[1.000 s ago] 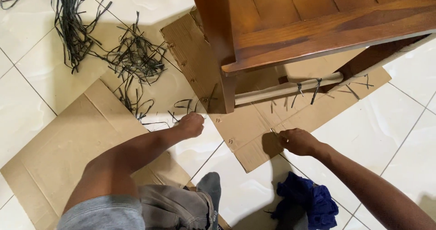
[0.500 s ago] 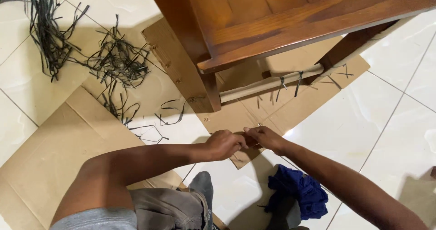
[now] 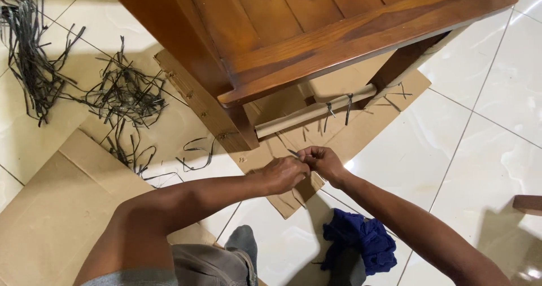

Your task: Wrapping a wooden chair leg with cardboard and securing it with plastic ties

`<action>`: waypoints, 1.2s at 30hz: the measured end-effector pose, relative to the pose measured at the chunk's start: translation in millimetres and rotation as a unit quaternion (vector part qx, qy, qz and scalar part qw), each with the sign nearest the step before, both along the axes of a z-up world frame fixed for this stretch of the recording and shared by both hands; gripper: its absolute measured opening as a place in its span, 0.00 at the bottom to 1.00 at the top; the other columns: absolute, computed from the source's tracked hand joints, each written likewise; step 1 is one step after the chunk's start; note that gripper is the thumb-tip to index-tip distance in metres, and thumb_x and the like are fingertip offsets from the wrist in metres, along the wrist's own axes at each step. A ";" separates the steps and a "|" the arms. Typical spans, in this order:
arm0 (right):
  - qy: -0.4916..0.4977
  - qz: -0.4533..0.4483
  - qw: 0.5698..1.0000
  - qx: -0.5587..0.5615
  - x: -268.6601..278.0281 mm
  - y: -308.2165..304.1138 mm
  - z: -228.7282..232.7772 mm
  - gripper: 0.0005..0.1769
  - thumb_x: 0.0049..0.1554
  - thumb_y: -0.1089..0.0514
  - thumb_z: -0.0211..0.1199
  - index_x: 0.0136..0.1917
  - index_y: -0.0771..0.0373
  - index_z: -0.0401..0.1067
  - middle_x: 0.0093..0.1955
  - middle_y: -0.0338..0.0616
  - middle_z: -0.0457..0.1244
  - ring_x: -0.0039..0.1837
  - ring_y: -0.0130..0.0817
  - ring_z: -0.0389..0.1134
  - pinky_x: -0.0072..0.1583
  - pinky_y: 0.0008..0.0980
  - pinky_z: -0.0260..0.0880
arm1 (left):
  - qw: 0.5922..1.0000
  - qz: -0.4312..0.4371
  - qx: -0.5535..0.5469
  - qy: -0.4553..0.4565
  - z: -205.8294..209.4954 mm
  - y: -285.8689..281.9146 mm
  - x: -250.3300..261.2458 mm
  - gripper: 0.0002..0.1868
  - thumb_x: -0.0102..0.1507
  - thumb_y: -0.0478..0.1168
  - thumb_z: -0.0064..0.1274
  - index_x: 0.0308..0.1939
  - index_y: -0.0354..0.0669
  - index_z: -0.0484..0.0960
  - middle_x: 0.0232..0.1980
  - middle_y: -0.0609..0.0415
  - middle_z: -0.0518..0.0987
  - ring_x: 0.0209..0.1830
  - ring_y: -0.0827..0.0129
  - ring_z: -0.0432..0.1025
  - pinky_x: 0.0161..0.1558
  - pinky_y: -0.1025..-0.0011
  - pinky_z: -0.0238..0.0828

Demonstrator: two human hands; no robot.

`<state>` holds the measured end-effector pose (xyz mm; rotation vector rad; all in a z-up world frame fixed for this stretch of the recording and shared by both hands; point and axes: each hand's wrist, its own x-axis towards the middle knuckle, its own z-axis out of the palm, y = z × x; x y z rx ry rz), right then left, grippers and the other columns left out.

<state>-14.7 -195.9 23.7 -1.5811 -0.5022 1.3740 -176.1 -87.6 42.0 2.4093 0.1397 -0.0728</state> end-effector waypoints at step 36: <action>0.074 -0.213 0.973 0.048 -15.3 83.7 -28.6 0.02 0.60 0.63 0.55 0.46 0.58 0.68 0.34 0.31 0.56 0.34 0.22 0.62 0.34 0.21 0.56 | 0.893 0.432 -0.092 0.080 -76.9 120.2 78.6 0.15 0.62 0.57 0.48 0.34 0.58 0.86 0.32 0.59 0.83 0.39 0.60 0.82 0.36 0.63 0.74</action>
